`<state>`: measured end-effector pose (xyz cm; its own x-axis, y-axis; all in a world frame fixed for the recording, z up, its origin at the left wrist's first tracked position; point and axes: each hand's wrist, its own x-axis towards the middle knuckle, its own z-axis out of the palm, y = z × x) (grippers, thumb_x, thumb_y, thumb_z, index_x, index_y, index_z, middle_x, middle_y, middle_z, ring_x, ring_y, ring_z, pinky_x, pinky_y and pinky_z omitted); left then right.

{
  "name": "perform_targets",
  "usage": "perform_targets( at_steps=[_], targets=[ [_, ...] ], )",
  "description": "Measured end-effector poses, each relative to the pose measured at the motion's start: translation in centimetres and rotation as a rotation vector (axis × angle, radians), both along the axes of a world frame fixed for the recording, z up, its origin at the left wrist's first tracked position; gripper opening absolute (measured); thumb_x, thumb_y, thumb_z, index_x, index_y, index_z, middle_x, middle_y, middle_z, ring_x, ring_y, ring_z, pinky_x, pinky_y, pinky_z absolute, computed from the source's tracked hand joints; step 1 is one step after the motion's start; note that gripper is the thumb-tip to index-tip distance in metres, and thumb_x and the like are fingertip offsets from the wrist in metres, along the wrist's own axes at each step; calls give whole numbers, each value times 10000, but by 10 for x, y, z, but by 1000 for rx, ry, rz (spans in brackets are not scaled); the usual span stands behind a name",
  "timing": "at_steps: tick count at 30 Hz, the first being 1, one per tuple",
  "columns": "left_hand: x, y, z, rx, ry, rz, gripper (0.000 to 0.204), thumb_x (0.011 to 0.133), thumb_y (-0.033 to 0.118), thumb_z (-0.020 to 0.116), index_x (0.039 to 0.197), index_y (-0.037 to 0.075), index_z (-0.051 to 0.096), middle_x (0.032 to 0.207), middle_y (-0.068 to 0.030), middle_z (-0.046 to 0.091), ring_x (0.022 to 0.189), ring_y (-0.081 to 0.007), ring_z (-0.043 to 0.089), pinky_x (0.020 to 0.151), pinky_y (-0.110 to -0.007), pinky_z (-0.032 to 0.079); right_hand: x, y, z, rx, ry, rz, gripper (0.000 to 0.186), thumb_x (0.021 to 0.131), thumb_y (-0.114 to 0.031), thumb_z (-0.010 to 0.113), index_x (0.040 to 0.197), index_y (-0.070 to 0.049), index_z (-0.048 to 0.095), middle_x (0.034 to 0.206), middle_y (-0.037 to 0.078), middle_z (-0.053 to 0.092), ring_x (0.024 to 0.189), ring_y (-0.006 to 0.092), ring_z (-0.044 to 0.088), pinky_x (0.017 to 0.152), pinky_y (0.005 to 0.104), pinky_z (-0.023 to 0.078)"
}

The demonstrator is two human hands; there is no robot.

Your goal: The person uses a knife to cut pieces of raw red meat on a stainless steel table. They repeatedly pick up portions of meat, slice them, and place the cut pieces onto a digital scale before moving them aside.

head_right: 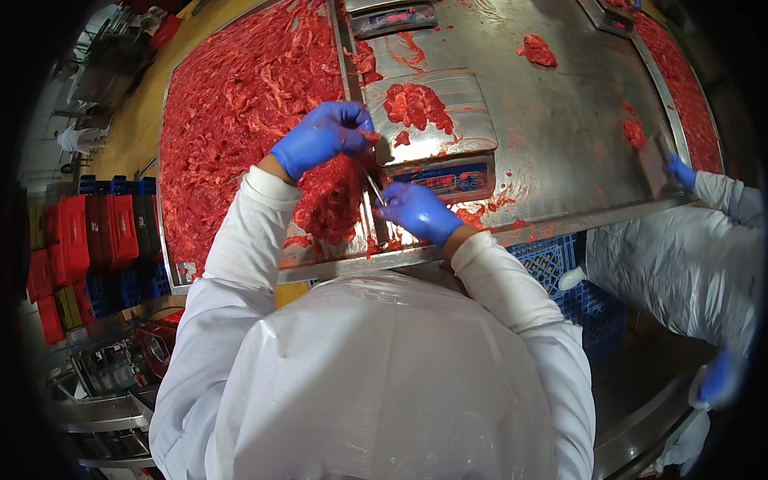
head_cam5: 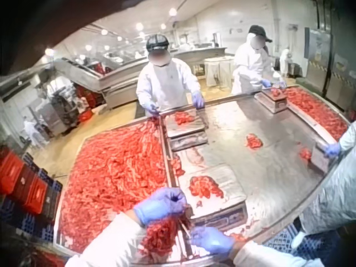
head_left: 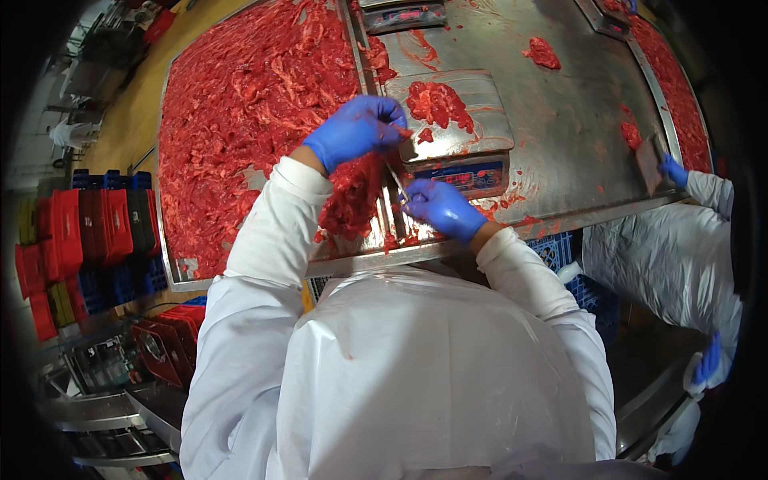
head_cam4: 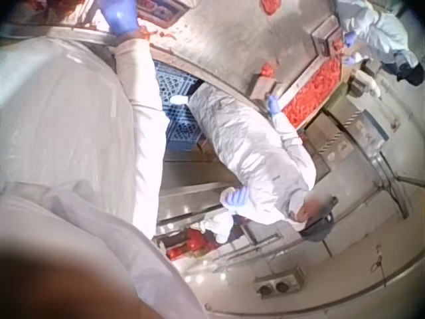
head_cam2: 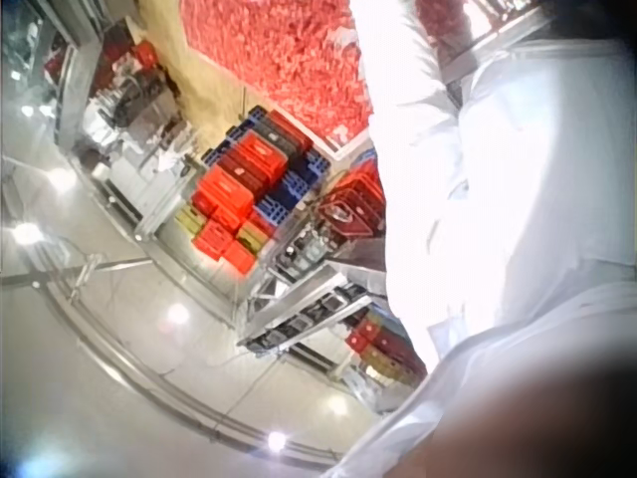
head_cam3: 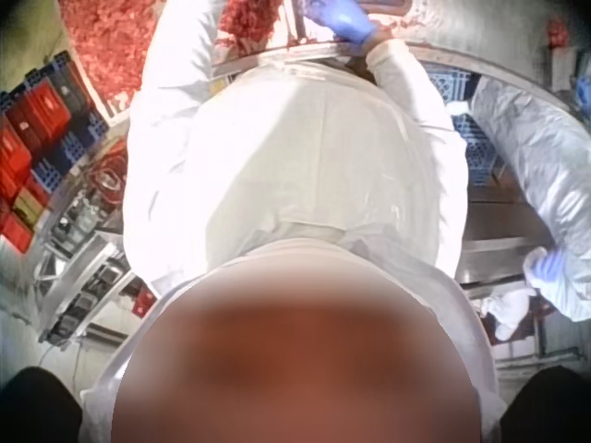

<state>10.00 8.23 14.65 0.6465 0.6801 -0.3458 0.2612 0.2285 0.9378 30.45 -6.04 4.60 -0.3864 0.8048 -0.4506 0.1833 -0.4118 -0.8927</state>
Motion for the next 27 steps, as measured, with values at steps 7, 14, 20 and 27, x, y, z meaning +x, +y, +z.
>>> perform_targets(
  at_steps=[7, 14, 20, 27],
  targets=[
    [50, 6, 15, 115, -155, 35, 255, 920, 94, 760, 1163, 46, 697, 1113, -63, 682, 1042, -169, 683, 921, -321, 557, 44, -7, 4, -60, 282, -519, 228, 993, -100, 693, 1184, 21, 658, 920, 53, 680, 767, 125, 626, 725, 271, 534],
    [-5, -16, -61, 628, 833, -263, 591, 834, 409, 793, 1288, 45, 689, 1307, -211, 630, 1203, -402, 632, 1071, -471, 489, 85, -34, 33, -182, 336, -257, 353, 1080, -349, 606, 1162, -13, 674, 903, 62, 693, 790, 130, 642, 756, 289, 541],
    [16, -80, -90, 831, 754, -323, 321, 853, 314, 697, 1017, 42, 741, 1110, -196, 678, 1140, -386, 622, 1009, -541, 437, 36, 31, 21, -211, 340, -137, 230, 1093, -214, 575, 1168, -24, 680, 959, 56, 693, 854, 153, 673, 791, 317, 591],
    [-94, -61, -65, 877, 824, 15, 415, 768, 271, 759, 1149, 107, 746, 1196, -189, 695, 1162, -404, 638, 997, -509, 506, 66, -8, 29, -206, 435, -214, 201, 1020, -157, 669, 1134, 9, 678, 956, 88, 713, 856, 185, 707, 797, 316, 591]
  ],
)
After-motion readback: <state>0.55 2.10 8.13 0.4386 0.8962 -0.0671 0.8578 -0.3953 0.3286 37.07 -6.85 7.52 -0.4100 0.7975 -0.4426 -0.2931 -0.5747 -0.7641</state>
